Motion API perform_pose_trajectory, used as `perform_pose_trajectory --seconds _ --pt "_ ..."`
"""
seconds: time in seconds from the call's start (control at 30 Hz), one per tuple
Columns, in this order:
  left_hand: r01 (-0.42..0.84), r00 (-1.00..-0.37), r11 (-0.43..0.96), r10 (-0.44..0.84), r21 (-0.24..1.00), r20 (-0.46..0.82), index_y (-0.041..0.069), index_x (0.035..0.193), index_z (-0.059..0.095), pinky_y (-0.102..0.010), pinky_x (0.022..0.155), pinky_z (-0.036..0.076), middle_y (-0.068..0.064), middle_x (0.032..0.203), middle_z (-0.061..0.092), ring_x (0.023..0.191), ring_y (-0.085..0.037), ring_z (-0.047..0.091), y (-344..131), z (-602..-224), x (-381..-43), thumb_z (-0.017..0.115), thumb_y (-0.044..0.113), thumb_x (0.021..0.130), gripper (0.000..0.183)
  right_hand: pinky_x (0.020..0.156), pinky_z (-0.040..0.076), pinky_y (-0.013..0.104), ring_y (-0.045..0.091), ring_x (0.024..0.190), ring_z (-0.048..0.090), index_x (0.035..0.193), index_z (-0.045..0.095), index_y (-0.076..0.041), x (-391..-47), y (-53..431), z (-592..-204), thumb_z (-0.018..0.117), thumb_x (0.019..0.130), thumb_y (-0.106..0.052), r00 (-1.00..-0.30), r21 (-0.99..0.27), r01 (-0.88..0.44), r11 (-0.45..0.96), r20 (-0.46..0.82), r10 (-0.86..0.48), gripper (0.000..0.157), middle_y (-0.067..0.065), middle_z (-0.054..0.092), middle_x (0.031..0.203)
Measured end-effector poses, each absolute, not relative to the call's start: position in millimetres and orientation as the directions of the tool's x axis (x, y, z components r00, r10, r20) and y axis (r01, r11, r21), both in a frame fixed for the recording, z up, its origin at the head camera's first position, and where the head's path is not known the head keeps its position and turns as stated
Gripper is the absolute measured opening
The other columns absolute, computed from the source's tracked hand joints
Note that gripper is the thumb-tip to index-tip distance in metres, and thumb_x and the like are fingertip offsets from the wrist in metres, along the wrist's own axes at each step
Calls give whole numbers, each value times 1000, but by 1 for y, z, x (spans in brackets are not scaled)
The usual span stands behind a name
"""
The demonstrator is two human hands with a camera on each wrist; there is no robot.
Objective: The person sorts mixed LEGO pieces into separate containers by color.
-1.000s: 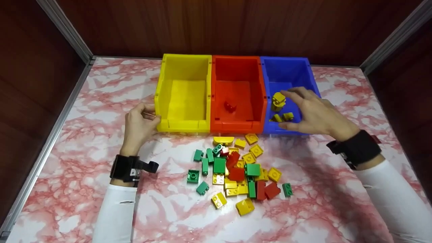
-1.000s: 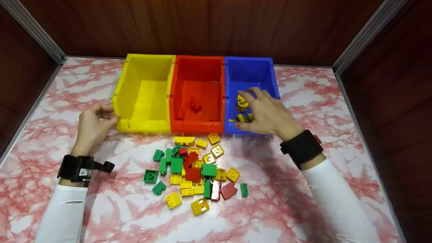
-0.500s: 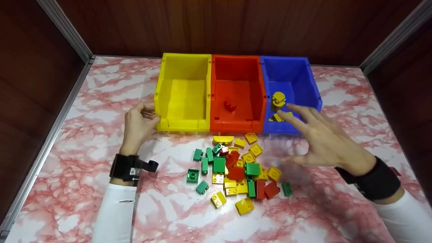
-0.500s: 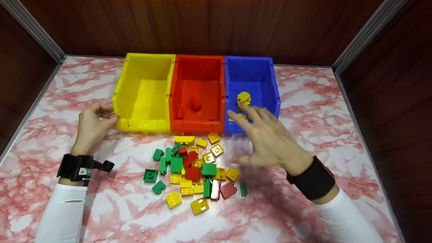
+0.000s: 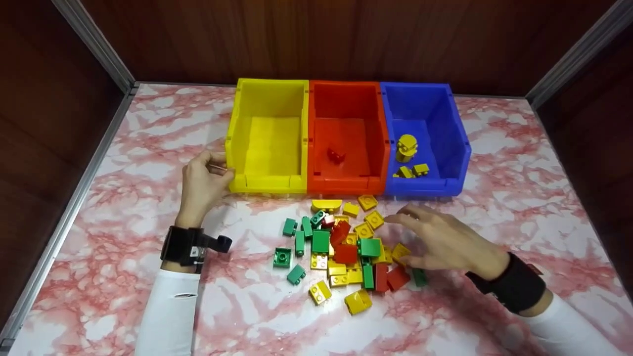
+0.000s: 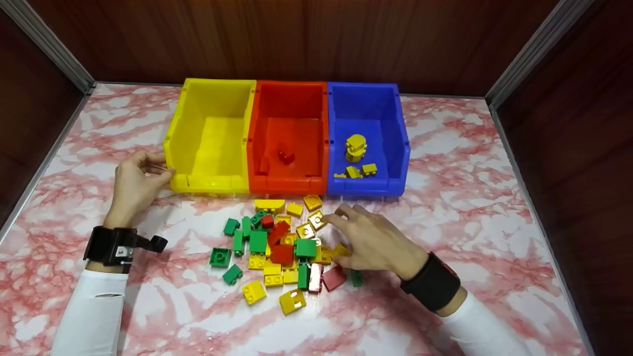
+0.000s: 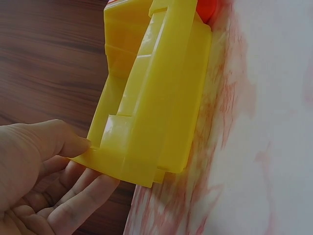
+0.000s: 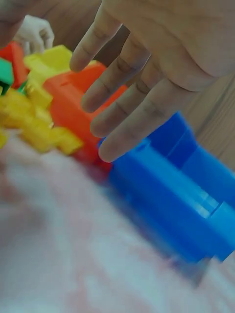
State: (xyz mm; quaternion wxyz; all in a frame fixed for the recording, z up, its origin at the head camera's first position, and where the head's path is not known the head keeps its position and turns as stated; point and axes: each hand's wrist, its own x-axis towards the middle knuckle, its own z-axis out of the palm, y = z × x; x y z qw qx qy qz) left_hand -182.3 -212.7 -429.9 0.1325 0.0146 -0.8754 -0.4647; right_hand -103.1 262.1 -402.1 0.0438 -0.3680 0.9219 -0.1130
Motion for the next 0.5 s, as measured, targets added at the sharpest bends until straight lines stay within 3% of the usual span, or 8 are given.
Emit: perform_pose_trajectory --seconds 0.33,0.5 --pt "93 -963 571 -155 816 218 -4 112 71 -5 72 48 -21 108 77 88 -23 70 -213 -430 -183 72 5 90 24 78 60 28 8 87 63 109 78 -21 -109 260 -430 87 84 -24 -693 -373 -645 666 -80 -716 26 -5 70 103" --pt "81 -965 564 -162 822 206 -2 111 72 -5 71 49 -21 108 77 87 -23 70 -213 -430 -184 72 5 90 22 79 63 32 7 86 65 104 81 -16 -112 258 -429 85 84 -13 -670 -379 -658 651 -99 -735 20 -4 73 96"
